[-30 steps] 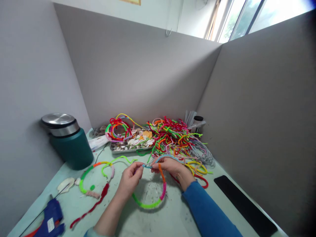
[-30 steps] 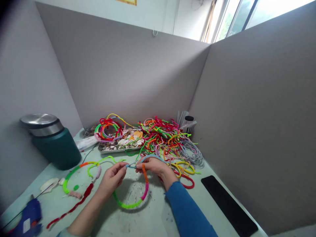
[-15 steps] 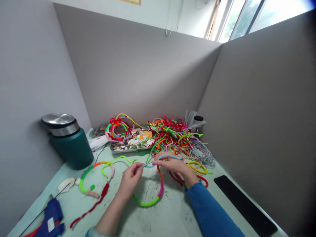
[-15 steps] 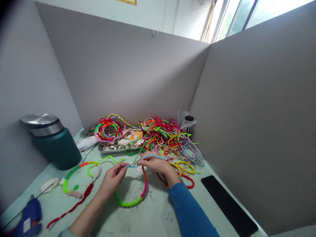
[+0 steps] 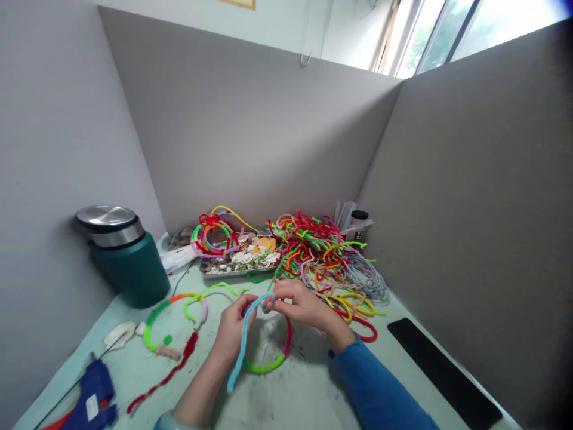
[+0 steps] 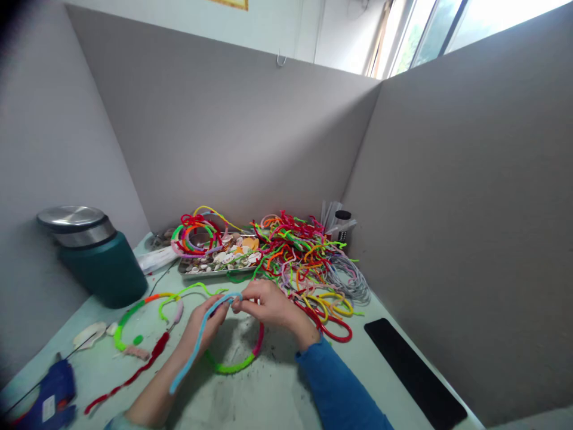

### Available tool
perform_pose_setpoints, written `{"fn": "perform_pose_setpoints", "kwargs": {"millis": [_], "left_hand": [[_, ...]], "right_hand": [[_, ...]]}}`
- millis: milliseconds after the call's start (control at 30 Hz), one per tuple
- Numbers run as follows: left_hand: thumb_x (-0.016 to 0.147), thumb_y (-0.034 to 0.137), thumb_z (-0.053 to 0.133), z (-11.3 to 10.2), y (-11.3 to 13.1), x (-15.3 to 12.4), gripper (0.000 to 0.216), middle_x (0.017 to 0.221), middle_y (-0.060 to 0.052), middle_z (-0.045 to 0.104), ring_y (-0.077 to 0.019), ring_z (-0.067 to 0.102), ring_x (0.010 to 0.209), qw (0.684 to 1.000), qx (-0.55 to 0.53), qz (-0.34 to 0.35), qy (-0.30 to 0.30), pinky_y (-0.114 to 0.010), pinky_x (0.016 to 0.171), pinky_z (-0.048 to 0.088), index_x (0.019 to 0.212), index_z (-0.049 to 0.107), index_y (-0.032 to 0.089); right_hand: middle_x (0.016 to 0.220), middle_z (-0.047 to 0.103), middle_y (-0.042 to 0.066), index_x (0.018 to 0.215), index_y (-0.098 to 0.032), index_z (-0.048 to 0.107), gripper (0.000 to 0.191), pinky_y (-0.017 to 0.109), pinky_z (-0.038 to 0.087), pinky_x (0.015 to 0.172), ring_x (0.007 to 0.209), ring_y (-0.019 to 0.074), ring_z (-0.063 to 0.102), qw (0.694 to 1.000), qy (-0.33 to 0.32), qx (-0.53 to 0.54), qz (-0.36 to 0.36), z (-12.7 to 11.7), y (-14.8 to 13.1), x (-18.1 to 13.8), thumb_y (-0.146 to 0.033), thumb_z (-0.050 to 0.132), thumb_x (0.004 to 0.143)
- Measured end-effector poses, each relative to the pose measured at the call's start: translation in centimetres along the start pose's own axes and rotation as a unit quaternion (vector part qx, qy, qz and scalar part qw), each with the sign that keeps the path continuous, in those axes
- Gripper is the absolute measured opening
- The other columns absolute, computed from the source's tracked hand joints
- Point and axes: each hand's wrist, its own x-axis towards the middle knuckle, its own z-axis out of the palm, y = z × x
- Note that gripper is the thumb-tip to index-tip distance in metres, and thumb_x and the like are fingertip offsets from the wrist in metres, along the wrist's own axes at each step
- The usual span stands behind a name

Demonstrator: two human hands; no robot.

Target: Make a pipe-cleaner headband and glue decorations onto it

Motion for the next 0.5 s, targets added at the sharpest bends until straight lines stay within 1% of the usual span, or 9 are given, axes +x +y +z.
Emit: {"fn": "perform_pose_setpoints", "kwargs": {"millis": [100,167,233,333,433,500], "left_hand": [[0.078,0.035,0.05,0.0,0.3,-0.1,0.025,0.061,0.002,0.053,-0.0135,0.044,0.057,0.999,0.029,0.001,-0.014,-0.022,0.054,0.034,0.086,0.064,0.016],[0.079,0.033,0.049,0.1,0.6,-0.2,0.024,0.06,0.003,0.049,-0.0125,0.041,0.056,0.999,0.034,0.004,-0.038,-0.022,0.052,0.032,0.087,0.063,0.015],[0.079,0.033,0.049,0.2,0.7,-0.3,0.024,0.059,0.004,0.045,-0.0119,0.038,0.055,0.997,0.028,0.006,-0.076,-0.022,0.051,0.03,0.087,0.062,0.015],[0.08,0.032,0.048,0.4,0.9,-0.5,0.024,0.059,0.004,0.043,-0.012,0.038,0.055,0.993,0.013,0.006,-0.115,-0.023,0.052,0.03,0.088,0.061,0.014],[0.08,0.032,0.047,0.4,1.1,-0.6,0.024,0.06,0.003,0.045,-0.0128,0.041,0.057,0.992,0.002,0.004,-0.124,-0.023,0.054,0.032,0.089,0.06,0.014],[0.08,0.032,0.047,0.4,1.1,-0.6,0.023,0.06,0.003,0.046,-0.013,0.042,0.058,0.992,-0.003,0.002,-0.124,-0.023,0.055,0.032,0.088,0.059,0.014]], "right_hand": [[0.077,0.069,0.003,0.079,-0.017,0.071,0.025,0.024,0.042,0.073,0.077,0.0146,0.06,0.995,0.048,0.073,0.041,-0.1,-0.1,0.1,-0.031,0.052,0.088],[0.074,0.069,0.003,0.075,-0.016,0.071,0.026,0.023,0.044,0.07,0.074,0.0145,0.061,0.985,0.086,0.117,0.09,-0.1,-0.1,0.2,-0.032,0.054,0.086],[0.068,0.068,0.003,0.068,-0.015,0.07,0.027,0.023,0.044,0.064,0.066,0.0137,0.06,0.973,0.107,0.151,0.138,-0.1,-0.1,0.4,-0.034,0.057,0.083],[0.059,0.066,0.002,0.063,-0.014,0.068,0.029,0.023,0.043,0.059,0.057,0.0122,0.056,0.952,0.111,0.211,0.195,-0.1,0.2,0.7,-0.037,0.061,0.078],[0.058,0.066,0.002,0.068,-0.013,0.068,0.029,0.024,0.043,0.058,0.054,0.0115,0.055,0.924,0.106,0.289,0.228,0.1,0.7,0.8,-0.041,0.064,0.074],[0.058,0.065,0.002,0.07,-0.012,0.068,0.03,0.024,0.043,0.058,0.053,0.0113,0.055,0.911,0.106,0.319,0.239,0.2,1.0,0.7,-0.043,0.065,0.072]]}}
